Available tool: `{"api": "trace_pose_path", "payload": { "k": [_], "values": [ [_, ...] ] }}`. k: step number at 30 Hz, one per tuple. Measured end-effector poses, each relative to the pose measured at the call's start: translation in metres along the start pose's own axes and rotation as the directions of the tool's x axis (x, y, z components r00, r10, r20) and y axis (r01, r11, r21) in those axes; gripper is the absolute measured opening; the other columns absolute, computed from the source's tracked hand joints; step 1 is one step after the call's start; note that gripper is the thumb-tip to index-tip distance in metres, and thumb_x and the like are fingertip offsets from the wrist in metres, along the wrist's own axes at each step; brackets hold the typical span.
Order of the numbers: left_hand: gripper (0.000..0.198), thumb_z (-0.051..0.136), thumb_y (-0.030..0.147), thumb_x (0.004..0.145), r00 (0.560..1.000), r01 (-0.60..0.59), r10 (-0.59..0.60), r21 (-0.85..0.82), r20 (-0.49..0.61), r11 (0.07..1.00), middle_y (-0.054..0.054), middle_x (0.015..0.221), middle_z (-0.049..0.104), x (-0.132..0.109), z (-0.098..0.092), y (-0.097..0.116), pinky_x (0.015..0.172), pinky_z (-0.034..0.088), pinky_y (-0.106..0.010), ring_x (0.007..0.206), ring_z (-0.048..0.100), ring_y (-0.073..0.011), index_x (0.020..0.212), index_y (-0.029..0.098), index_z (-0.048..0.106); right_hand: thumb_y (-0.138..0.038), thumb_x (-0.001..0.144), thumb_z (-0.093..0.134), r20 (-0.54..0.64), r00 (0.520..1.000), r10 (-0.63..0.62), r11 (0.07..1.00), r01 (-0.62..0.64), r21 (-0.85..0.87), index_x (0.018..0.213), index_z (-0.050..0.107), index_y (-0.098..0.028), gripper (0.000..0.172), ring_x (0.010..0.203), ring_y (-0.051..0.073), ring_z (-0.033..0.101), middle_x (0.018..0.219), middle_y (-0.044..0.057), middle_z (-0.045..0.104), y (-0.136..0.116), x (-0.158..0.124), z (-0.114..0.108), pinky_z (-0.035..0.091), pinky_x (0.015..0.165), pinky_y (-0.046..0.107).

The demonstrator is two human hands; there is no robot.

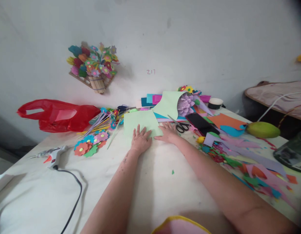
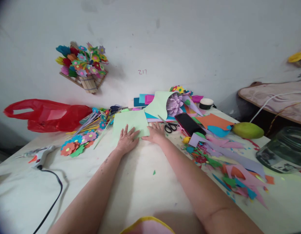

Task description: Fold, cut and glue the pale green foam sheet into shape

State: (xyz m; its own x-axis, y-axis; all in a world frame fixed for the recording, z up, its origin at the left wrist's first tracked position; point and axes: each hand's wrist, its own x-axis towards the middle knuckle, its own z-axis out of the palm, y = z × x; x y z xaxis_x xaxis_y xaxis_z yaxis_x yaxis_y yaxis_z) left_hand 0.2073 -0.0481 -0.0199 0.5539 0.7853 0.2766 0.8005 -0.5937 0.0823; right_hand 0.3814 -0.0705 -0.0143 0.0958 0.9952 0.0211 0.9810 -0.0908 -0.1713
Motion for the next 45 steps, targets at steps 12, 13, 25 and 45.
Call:
{"api": "trace_pose_path", "payload": {
  "k": [12,13,25,45],
  "values": [
    [0.046,0.035,0.045,0.077,0.999,0.027,-0.027,0.01,-0.023,1.0,0.002,0.133,0.037,-0.001,0.0,-0.005,0.103,0.003,-0.049,0.13,0.003,-0.026,0.121,0.032,0.043,-0.071,0.066,0.034,0.133,0.99,0.056,0.997,-0.048,-0.061,0.134,0.022,-0.028,0.081,0.127,0.031,-0.009,0.143,0.003,0.006,0.03,-0.003,-0.016,-0.002,0.099,0.052],
    [0.045,0.036,0.045,0.077,0.999,0.026,-0.026,0.01,-0.032,1.0,0.002,0.133,0.037,-0.002,0.0,-0.006,0.103,0.003,-0.049,0.13,0.003,-0.0258,0.12,0.032,0.044,-0.071,0.066,0.034,0.143,0.988,0.057,0.997,-0.049,-0.054,0.134,0.021,-0.028,0.081,0.127,0.031,-0.01,0.143,0.002,0.005,0.03,-0.003,-0.016,-0.002,0.099,0.052],
    [0.035,0.046,0.044,0.072,0.991,0.058,-0.059,-0.018,-0.117,0.998,-0.001,0.133,0.037,-0.008,-0.003,-0.01,0.104,0.002,-0.048,0.13,0.005,-0.0252,0.101,0.024,0.052,-0.029,0.074,0.05,-0.158,0.969,-0.188,0.96,0.216,0.18,0.123,0.042,-0.016,0.051,0.125,0.02,0.024,0.137,0.01,0.025,-0.012,-0.005,-0.015,0.02,0.101,0.033],
    [0.024,0.044,0.026,0.073,0.989,0.136,-0.15,-0.384,-0.005,0.913,-0.005,0.118,0.053,-0.023,-0.026,-0.065,0.097,0.029,-0.039,0.109,0.047,-0.0183,0.095,0.021,0.052,0.001,0.062,0.033,-0.123,0.981,-0.148,0.587,0.187,0.787,0.101,0.055,-0.017,0.048,0.114,0.011,0.042,0.134,0.003,0.034,-0.064,-0.001,0.019,0.035,0.092,0.025]
  ]
}}
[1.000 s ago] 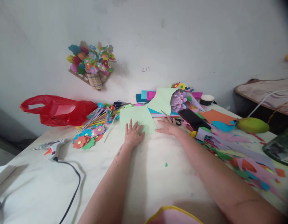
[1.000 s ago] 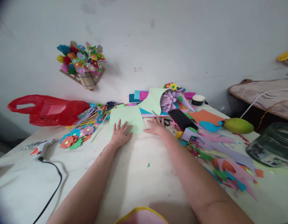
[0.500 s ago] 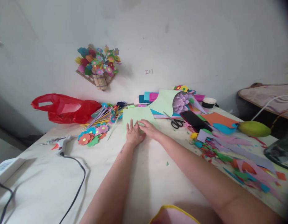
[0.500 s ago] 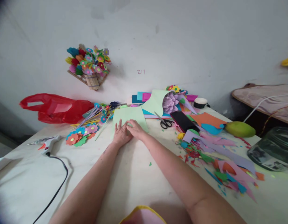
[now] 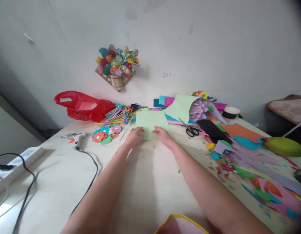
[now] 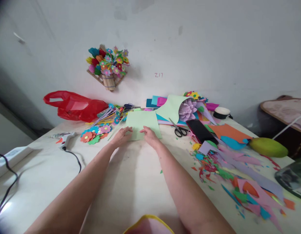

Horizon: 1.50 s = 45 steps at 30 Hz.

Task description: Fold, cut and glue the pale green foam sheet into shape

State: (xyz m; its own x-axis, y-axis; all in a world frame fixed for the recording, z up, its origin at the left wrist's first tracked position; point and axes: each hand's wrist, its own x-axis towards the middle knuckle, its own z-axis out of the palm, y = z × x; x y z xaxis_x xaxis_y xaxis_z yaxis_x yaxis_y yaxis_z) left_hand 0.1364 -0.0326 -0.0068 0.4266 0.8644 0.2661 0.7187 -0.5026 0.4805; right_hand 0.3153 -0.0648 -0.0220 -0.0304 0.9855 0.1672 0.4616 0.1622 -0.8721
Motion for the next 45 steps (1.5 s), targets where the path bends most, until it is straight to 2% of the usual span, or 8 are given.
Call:
{"api": "trace_pose_path", "payload": {
  "k": [3,7,11,16,21,27,37,45],
  "values": [
    [0.024,0.049,0.029,0.071,1.0,0.006,-0.012,-0.205,-0.026,0.979,-0.007,0.116,0.055,-0.012,-0.003,-0.009,0.09,0.038,-0.033,0.103,0.051,-0.0169,0.093,0.019,0.053,0.002,0.059,0.037,0.005,0.999,-0.044,0.999,0.044,-0.027,0.087,0.059,-0.016,0.04,0.117,0.011,0.038,0.133,0.005,0.035,0.001,0.0,0.002,0.032,0.094,0.026],
    [0.023,0.054,0.03,0.068,0.998,-0.04,0.024,-0.306,-0.056,0.951,-0.007,0.113,0.057,-0.019,-0.002,-0.014,0.093,0.035,-0.034,0.107,0.049,-0.0174,0.088,0.018,0.055,-0.002,0.06,0.048,0.032,0.993,-0.109,0.988,0.112,-0.104,0.081,0.06,-0.016,0.027,0.12,0.014,0.035,0.132,0.007,0.036,-0.001,-0.003,0.0,0.029,0.097,0.028],
    [0.02,0.056,0.028,0.066,0.997,-0.081,0.08,-0.274,-0.016,0.958,-0.006,0.114,0.056,-0.019,-0.005,-0.013,0.096,0.033,-0.034,0.112,0.044,-0.0177,0.084,0.02,0.057,-0.009,0.062,0.057,0.053,0.987,-0.149,0.978,0.155,-0.141,0.073,0.061,-0.015,0.014,0.117,0.015,0.038,0.129,0.01,0.038,-0.002,-0.004,0.001,0.028,0.098,0.029],
    [0.022,0.059,0.029,0.064,0.995,-0.097,0.103,-0.187,0.019,0.978,-0.003,0.11,0.059,-0.018,-0.007,-0.009,0.097,0.032,-0.033,0.113,0.044,-0.0171,0.084,0.021,0.059,-0.011,0.064,0.059,0.031,0.992,-0.124,0.975,0.127,-0.181,0.066,0.061,-0.016,0.006,0.113,0.016,0.043,0.126,0.008,0.042,-0.002,-0.002,0.008,0.036,0.091,0.028],
    [0.025,0.062,0.031,0.061,0.996,-0.086,0.089,-0.134,0.013,0.987,-0.003,0.112,0.058,-0.016,-0.005,-0.007,0.097,0.031,-0.034,0.115,0.042,-0.0182,0.084,0.021,0.06,-0.012,0.064,0.059,-0.006,0.991,-0.137,0.965,0.132,-0.228,0.063,0.061,-0.017,0.005,0.108,0.017,0.047,0.12,0.008,0.047,-0.002,-0.002,0.013,0.036,0.092,0.031],
    [0.016,0.059,0.034,0.064,0.995,-0.1,0.096,-0.127,-0.038,0.987,-0.001,0.11,0.059,-0.015,0.0,-0.012,0.097,0.031,-0.032,0.111,0.045,-0.017,0.076,0.023,0.062,-0.011,0.065,0.059,-0.035,0.99,-0.134,0.966,0.123,-0.228,0.062,0.06,-0.017,0.006,0.107,0.016,0.048,0.116,0.008,0.049,-0.002,-0.001,0.015,0.037,0.091,0.031],
    [0.016,0.057,0.037,0.066,0.996,-0.089,0.086,-0.089,-0.036,0.992,-0.001,0.113,0.057,-0.015,-0.002,-0.01,0.102,0.019,-0.038,0.111,0.046,-0.0176,0.07,0.022,0.061,-0.011,0.066,0.058,-0.037,0.995,-0.092,0.967,0.08,-0.243,0.059,0.057,-0.015,0.008,0.102,0.015,0.05,0.112,0.009,0.05,-0.003,0.002,0.017,0.039,0.086,0.027],
    [0.011,0.056,0.031,0.067,0.995,-0.094,0.091,-0.073,-0.043,0.993,-0.004,0.119,0.053,-0.013,-0.001,-0.011,0.099,0.026,-0.038,0.103,0.051,-0.0171,0.067,0.019,0.058,-0.013,0.065,0.06,-0.054,0.993,-0.109,0.963,0.092,-0.255,0.057,0.058,-0.014,0.008,0.099,0.015,0.051,0.11,0.01,0.051,-0.001,0.005,0.019,0.039,0.086,0.026]
  ]
}}
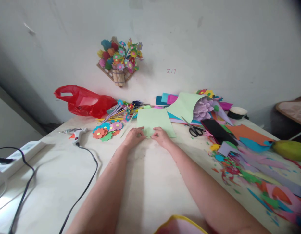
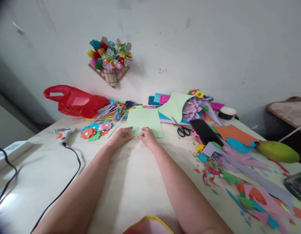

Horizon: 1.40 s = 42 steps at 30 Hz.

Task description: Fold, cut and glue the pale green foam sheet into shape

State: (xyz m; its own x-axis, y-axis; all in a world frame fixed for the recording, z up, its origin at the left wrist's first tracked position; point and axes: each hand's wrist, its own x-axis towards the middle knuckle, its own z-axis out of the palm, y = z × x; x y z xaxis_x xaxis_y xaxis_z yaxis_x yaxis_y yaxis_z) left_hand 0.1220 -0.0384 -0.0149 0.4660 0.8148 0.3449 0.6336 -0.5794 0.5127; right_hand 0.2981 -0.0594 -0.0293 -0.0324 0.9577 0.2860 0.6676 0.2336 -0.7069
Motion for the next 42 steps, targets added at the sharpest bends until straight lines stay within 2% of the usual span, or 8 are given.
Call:
{"api": "trace_pose_path", "payload": {
  "k": [3,9,14,20,31,37,42],
  "values": [
    [0.011,0.055,0.029,0.068,1.0,-0.008,0.008,0.041,0.008,0.999,-0.004,0.12,0.052,0.002,0.001,0.0,0.098,0.029,-0.038,0.106,0.049,-0.0188,0.066,0.02,0.059,-0.012,0.064,0.061,-0.018,1.0,-0.005,1.0,0.005,0.016,0.054,0.056,-0.014,0.011,0.097,0.016,0.052,0.107,0.011,0.052,0.001,0.001,0.002,0.039,0.085,0.028],
    [0.014,0.051,0.032,0.07,1.0,-0.018,0.014,0.211,0.018,0.977,-0.004,0.122,0.05,0.004,0.003,-0.001,0.101,0.024,-0.04,0.119,0.036,-0.0209,0.066,0.021,0.058,-0.011,0.062,0.064,-0.056,0.998,-0.031,0.999,0.032,0.018,0.052,0.054,-0.014,0.014,0.094,0.017,0.052,0.103,0.011,0.052,0.003,0.002,0.005,0.039,0.084,0.029],
    [0.019,0.047,0.037,0.074,1.0,-0.024,0.025,0.308,0.001,0.951,-0.003,0.125,0.047,0.003,0.004,0.0,0.101,0.022,-0.041,0.122,0.031,-0.0202,0.069,0.02,0.057,-0.013,0.061,0.065,-0.095,0.994,-0.061,0.998,0.059,-0.019,0.051,0.053,-0.015,0.016,0.091,0.017,0.052,0.099,0.009,0.052,0.005,0.002,0.008,0.038,0.084,0.031],
    [0.025,0.05,0.046,0.07,0.999,-0.034,0.028,0.296,0.026,0.955,0.001,0.13,0.041,0.0,-0.001,0.001,0.102,0.018,-0.043,0.126,0.022,-0.0223,0.07,0.021,0.056,-0.013,0.062,0.063,-0.084,0.995,-0.049,0.998,0.046,-0.045,0.052,0.052,-0.015,0.015,0.086,0.016,0.053,0.099,0.009,0.052,0.005,0.002,0.009,0.041,0.08,0.03],
    [0.018,0.049,0.037,0.073,0.999,0.0,-0.015,0.315,0.046,0.949,0.002,0.131,0.039,0.002,0.0,0.001,0.102,0.015,-0.047,0.127,0.018,-0.0236,0.068,0.022,0.057,-0.015,0.066,0.061,-0.069,0.997,-0.032,0.994,0.025,-0.105,0.053,0.051,-0.015,0.016,0.091,0.017,0.051,0.102,0.01,0.05,0.0,0.0,0.007,0.04,0.081,0.028],
    [0.023,0.046,0.039,0.074,0.998,0.015,-0.035,0.348,0.052,0.938,-0.001,0.131,0.041,0.003,0.001,0.002,0.103,0.014,-0.045,0.127,0.019,-0.023,0.068,0.02,0.057,-0.022,0.064,0.064,-0.138,0.989,-0.05,0.986,0.026,-0.167,0.059,0.052,-0.015,0.015,0.097,0.018,0.048,0.102,0.011,0.048,0.001,0.0,0.013,0.037,0.084,0.028],
    [0.025,0.044,0.04,0.074,0.996,0.04,-0.064,0.368,0.055,0.929,-0.001,0.13,0.041,0.004,0.003,0.001,0.104,0.012,-0.044,0.127,0.018,-0.0226,0.067,0.021,0.058,-0.028,0.062,0.065,-0.171,0.985,0.006,0.975,-0.044,-0.219,0.065,0.053,-0.015,0.018,0.101,0.021,0.045,0.104,0.013,0.046,-0.003,0.0,0.017,0.036,0.086,0.03]
  ]
}}
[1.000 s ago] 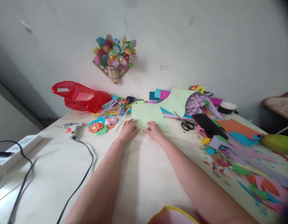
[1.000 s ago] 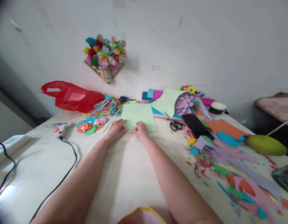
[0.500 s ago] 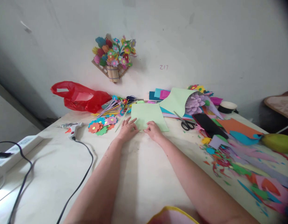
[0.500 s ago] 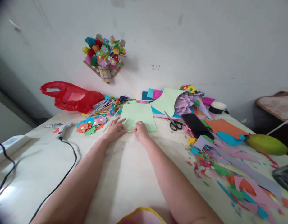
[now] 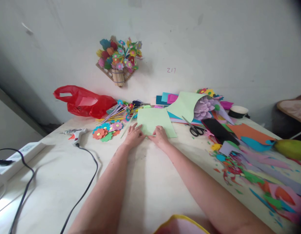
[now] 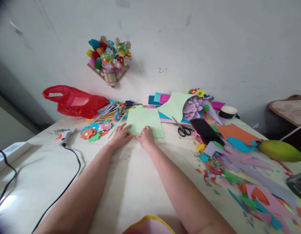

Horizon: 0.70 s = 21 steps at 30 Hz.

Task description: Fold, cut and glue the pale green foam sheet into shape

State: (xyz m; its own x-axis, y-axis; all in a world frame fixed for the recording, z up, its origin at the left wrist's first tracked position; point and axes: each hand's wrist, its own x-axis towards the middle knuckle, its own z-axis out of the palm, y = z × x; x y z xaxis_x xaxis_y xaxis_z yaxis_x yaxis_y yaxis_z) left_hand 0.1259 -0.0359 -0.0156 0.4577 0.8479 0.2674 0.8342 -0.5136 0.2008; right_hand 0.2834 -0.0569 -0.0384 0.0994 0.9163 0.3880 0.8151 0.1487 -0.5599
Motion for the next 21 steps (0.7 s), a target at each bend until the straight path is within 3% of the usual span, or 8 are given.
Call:
{"api": "trace_pose_path", "payload": {
  "k": [10,16,21],
  "values": [
    [0.024,0.049,0.042,0.07,0.998,0.005,-0.005,-0.009,-0.059,1.0,0.001,0.128,0.044,0.002,0.005,-0.002,0.104,0.011,-0.046,0.127,0.018,-0.0258,0.061,0.021,0.058,-0.017,0.056,0.068,0.086,0.996,0.029,0.989,-0.041,0.144,0.067,0.054,-0.015,0.018,0.107,0.021,0.042,0.115,0.012,0.04,0.011,0.011,-0.007,0.034,0.089,0.032],
    [0.021,0.05,0.04,0.068,0.998,0.019,-0.022,-0.043,-0.057,0.999,0.001,0.126,0.046,0.002,0.005,-0.003,0.103,0.01,-0.049,0.127,0.017,-0.0265,0.06,0.022,0.057,-0.01,0.063,0.058,0.126,0.992,0.009,0.955,-0.046,0.292,0.067,0.056,-0.014,0.006,0.104,0.017,0.047,0.115,0.012,0.042,0.024,0.012,-0.017,0.039,0.086,0.03],
    [0.021,0.05,0.039,0.069,0.998,0.025,-0.027,-0.052,-0.049,0.998,0.001,0.126,0.046,0.002,0.003,-0.001,0.103,0.01,-0.049,0.127,0.017,-0.027,0.06,0.022,0.057,-0.011,0.07,0.052,0.124,0.988,-0.088,0.925,0.034,0.379,0.072,0.058,-0.016,0.008,0.105,0.014,0.047,0.116,0.009,0.045,0.029,0.009,-0.023,0.039,0.088,0.029]
  ]
}}
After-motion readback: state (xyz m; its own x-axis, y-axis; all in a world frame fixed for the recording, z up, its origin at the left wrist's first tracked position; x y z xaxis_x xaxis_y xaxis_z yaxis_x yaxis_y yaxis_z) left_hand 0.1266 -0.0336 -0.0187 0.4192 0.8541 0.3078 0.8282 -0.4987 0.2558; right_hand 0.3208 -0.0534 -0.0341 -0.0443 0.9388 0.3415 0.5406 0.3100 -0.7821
